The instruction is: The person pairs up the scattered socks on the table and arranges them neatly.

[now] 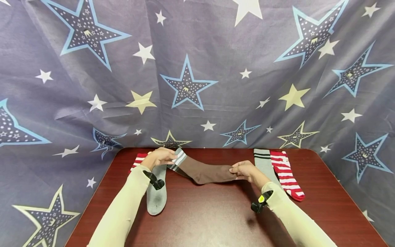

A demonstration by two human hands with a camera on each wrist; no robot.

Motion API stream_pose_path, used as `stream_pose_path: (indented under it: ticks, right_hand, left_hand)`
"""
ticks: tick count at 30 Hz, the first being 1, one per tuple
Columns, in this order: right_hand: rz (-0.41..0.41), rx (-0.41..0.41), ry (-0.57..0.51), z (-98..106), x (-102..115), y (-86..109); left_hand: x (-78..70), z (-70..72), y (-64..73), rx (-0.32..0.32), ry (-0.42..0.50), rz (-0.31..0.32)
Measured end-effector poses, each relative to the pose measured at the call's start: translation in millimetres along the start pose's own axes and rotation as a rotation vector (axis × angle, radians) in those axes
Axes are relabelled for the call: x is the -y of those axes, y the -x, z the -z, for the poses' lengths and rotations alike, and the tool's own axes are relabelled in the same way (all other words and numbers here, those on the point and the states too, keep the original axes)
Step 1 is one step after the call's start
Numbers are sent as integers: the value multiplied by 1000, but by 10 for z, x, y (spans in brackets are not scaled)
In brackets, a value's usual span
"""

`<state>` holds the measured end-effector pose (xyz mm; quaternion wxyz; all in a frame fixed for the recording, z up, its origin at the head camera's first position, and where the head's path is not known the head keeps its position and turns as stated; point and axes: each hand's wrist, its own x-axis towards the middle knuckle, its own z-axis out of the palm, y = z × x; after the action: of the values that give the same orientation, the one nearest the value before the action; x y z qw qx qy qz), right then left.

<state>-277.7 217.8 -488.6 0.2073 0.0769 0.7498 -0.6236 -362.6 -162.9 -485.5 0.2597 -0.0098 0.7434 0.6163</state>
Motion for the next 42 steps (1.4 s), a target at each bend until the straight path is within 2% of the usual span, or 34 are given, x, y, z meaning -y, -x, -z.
stream_pose_path:
  ticks: [7, 10, 11, 14, 16, 17, 18, 21, 23, 24, 25, 26, 28, 30, 31, 32, 33, 35, 37, 39, 42]
  right_hand:
    - [54, 33, -13, 12, -59, -34]
    - [36, 12, -10, -10, -52, -40]
    - [18, -18, -1, -33, -39, -31]
    - [-1, -44, 0, -53, -23, -23]
    - [2, -52, 2, -59, -16, -16]
    - [7, -56, 6, -60, -15, -20]
    - [13, -59, 12, -60, -14, -23]
    - [28, -76, 28, -65, -17, -52]
    - [39, -88, 44, -72, -25, -78]
    - [40, -96, 47, -74, -27, -88]
    - [40, -102, 50, -77, -32, -99]
    - [41, -108, 59, -78, -35, -106]
    - [43, -122, 74, -77, -43, -118]
    - [35, -145, 87, -72, -51, -128]
    - [35, -154, 96, -71, -56, -132]
    - [35, -164, 105, -70, -59, -135]
    - [35, -173, 113, -72, -60, -136]
    - [35, -186, 131, -76, -56, -131]
    - [38, -194, 151, -85, -50, -125]
    - [39, -208, 168, -96, -46, -119]
    - [44, -230, 193, -112, -49, -114]
  left_hand:
    - [-32, -80, -17, -65, -103, 36]
    - [-23, -98, -17, -80, -143, 43]
    - [-21, -110, -21, -85, -157, 45]
    - [7, -147, -76, -108, -195, 61]
    - [79, -136, -201, -122, -204, 73]
    - [105, -141, -233, -119, -200, 59]
    - [206, -76, -378, -109, -188, 49]
    - [432, 93, -700, -93, -175, 32]
    - [470, 115, -762, -115, -190, 44]
    - [489, 131, -812, -140, -203, 72]
    - [413, 67, -685, -152, -214, 72]
    - [394, 37, -658, -168, -227, 75]
    - [278, -83, -464, -189, -234, 54]
    - [371, -36, -565, -165, -204, -2]
    - [380, -34, -573, -162, -206, -15]
    - [410, -20, -645, -182, -218, -3]
    - [408, -30, -635, -188, -220, -12]
    - [403, -38, -665, -231, -244, 27]
    - [240, -156, -446, -285, -290, 58]
    - [168, -218, -304, -305, -316, 40]
    - [109, -270, -169, -323, -363, 13]
